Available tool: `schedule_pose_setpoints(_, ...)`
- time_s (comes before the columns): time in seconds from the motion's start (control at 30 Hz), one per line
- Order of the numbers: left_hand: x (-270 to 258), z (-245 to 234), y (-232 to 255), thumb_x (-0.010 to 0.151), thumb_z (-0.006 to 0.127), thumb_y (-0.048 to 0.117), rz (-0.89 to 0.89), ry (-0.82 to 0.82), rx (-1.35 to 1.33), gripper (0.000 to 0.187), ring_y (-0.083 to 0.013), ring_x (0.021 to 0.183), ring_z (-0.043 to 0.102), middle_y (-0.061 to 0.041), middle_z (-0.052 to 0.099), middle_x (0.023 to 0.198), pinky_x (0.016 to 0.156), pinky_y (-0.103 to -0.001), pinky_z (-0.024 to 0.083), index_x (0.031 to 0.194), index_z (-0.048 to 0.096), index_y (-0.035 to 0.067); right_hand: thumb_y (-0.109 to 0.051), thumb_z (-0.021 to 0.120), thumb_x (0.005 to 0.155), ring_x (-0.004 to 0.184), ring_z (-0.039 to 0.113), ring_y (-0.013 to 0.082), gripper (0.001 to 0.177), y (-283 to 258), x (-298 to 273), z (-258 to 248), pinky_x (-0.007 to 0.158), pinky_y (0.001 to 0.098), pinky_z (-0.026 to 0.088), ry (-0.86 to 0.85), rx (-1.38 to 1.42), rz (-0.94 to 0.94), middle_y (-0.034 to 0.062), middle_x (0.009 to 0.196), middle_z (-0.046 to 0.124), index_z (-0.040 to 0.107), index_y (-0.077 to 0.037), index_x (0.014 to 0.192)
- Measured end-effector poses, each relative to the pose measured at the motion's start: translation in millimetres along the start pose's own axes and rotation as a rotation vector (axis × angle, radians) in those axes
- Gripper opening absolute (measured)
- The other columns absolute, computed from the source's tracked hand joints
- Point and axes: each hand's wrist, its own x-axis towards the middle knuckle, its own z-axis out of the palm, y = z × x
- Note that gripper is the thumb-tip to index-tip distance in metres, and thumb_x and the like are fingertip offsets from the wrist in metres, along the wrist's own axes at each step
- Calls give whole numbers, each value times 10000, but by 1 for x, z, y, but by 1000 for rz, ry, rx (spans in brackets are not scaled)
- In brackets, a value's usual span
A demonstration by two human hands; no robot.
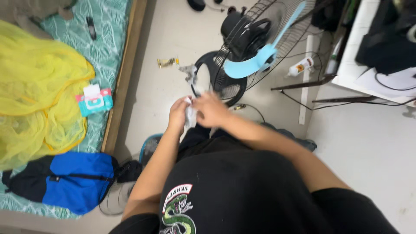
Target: The person wipes the motor housing and the front grill of a disassembled electric fan using a white cloth, then reassembles the front grill onto the fan unit.
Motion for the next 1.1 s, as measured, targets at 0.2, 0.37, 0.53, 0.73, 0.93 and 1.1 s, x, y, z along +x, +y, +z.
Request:
schedule_pose_setpoints(0.2,-13,-27,-38,938,563,142,-51,-14,97,306,-176,899,700,-116,768,1084,821,-293,557,1195,653,1,-218,768,788,952,721,170,356,68,-170,111,836,321,559,-296,607,695,45,1036,771,741,-113,1128)
schedule_pose_setpoints(0.37,-63,-53,-84,965,584,183,-138,68,346,321,-164,882,666,-109,763,1083,787,-282,529,1214,659,-5,-268,717,837,944,688,176,375,72,-366,117,801,348,551,-251,681,1144,53,1111,748,726,-146,1191)
schedule_pose_setpoints(0.53,-117,-48,-141,988,584,218,-260,39,487,315,-165,887,643,-84,752,1086,773,-288,512,1207,649,1,-272,586,929,907,637,197,355,-7,-543,108,779,409,539,85,990,1743,45,1071,727,708,-142,1236)
schedule_pose_setpoints(0.73,-174,-19,-181,949,606,188,-293,-60,603,310,-182,928,669,-78,756,1053,832,-303,518,1195,670,11,-287,606,956,953,621,257,365,-138,-664,126,835,452,531,321,1152,2046,130,1104,678,670,-38,1215)
schedule_pose_setpoints(0.93,-197,-10,-164,991,635,264,-142,-198,889,330,-137,971,662,-82,763,1067,874,-264,499,1158,725,-5,-287,578,977,1033,642,261,336,-183,-687,140,896,431,526,360,1027,2139,105,1144,702,665,-52,1201)
schedule_pose_setpoints(1.1,-180,-21,-157,957,658,304,-300,-161,904,398,-210,857,655,-144,738,965,771,-328,504,1188,721,-14,-283,551,978,1009,650,232,333,-182,-677,153,866,399,527,539,1057,2064,82,1117,710,657,-79,1218)
